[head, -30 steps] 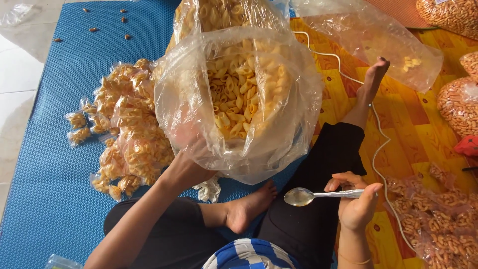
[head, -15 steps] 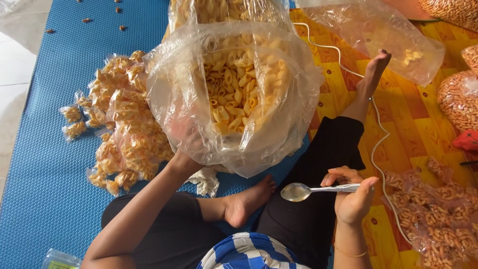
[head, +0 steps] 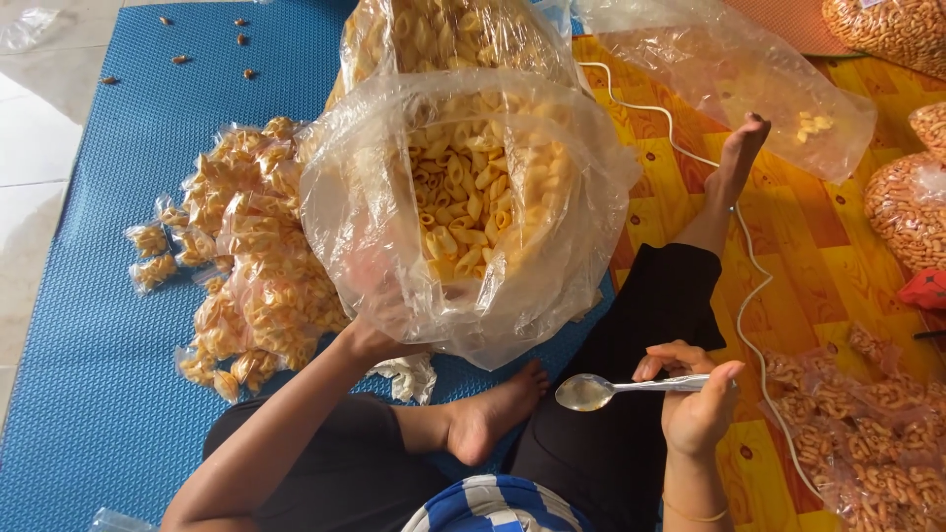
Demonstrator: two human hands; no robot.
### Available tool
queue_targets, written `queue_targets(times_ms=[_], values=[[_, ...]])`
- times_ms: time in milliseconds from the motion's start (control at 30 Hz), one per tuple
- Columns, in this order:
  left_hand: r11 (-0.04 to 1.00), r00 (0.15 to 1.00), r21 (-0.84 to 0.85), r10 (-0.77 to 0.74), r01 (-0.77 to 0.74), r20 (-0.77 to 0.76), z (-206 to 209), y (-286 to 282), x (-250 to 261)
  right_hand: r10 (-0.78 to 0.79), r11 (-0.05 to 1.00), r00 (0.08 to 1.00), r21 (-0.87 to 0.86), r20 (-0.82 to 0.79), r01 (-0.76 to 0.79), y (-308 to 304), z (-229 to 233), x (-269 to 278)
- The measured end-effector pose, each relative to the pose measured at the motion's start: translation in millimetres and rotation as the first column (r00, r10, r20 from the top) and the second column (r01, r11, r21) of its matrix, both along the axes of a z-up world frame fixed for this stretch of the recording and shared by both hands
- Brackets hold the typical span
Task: Packaging snacks by scooping them from a large bulk bag into small individual bags and sealing them.
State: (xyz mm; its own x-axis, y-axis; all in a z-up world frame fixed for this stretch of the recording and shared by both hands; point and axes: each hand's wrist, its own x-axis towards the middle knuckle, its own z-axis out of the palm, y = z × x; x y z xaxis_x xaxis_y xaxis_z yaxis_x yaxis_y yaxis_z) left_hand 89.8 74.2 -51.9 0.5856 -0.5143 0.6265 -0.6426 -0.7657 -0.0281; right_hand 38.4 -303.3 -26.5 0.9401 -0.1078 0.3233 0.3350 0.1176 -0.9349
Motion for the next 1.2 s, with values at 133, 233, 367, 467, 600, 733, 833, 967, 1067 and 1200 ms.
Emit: queue_targets(times_ms=[133, 233, 367, 467, 600, 733, 833, 967, 1067, 1200], values=[[1.000, 1.000, -0.004, -0.017, 0.017, 0.015, -0.3, -4.6, 3.3, -0.010, 1.000, 1.000, -0.001, -0.004, 0.010, -1.1, 0.1, -2.1], [0.999, 0.999, -0.004, -0.033, 0.033, 0.043, -0.2, -5.4, 0.8, -0.006, 1.000, 1.000, 0.021, -0.004, 0.007, -1.1, 0.2, 0.5], [0.999, 0.996, -0.006, -0.052, 0.052, 0.073, -4.2, -9.4, -11.0, -0.001, 1.000, 1.000, 0.019, -0.001, 0.001, -1.9, -4.9, 1.5], [0.998, 0.994, -0.009, -0.065, 0.066, 0.086, -9.2, -12.3, -22.3, 0.014, 0.999, 1.000, 0.032, -0.009, -0.014, -3.5, -8.4, 1.2], [0.996, 0.991, -0.014, -0.084, 0.086, 0.107, -13.6, -13.4, -31.9, 0.026, 0.999, 1.000, 0.033, -0.015, -0.025, -2.6, -7.2, 1.7], [0.995, 0.988, -0.019, -0.098, 0.101, 0.119, -16.2, -17.2, -35.7, 0.040, 0.998, 0.999, 0.039, -0.001, -0.040, 1.2, -4.1, 1.0], [0.993, 0.984, -0.025, -0.114, 0.119, 0.135, -16.4, -17.9, -32.9, 0.055, 0.998, 0.998, 0.042, 0.024, -0.056, 1.5, -4.6, 1.8], [0.990, 0.979, -0.037, -0.126, 0.134, 0.161, -16.5, -23.0, -29.2, 0.068, 0.996, 0.997, 0.054, 0.028, -0.070, 0.9, -3.9, 0.8], [0.988, 0.974, -0.044, -0.135, 0.145, 0.184, -15.0, -24.7, -22.3, 0.054, 0.997, 0.998, 0.054, 0.028, -0.056, -0.1, -2.9, 1.8], [0.984, 0.966, -0.052, -0.159, 0.173, 0.202, -19.2, -21.0, -24.7, 0.037, 0.998, 0.999, 0.041, 0.030, -0.038, -2.5, -4.2, 0.1]])
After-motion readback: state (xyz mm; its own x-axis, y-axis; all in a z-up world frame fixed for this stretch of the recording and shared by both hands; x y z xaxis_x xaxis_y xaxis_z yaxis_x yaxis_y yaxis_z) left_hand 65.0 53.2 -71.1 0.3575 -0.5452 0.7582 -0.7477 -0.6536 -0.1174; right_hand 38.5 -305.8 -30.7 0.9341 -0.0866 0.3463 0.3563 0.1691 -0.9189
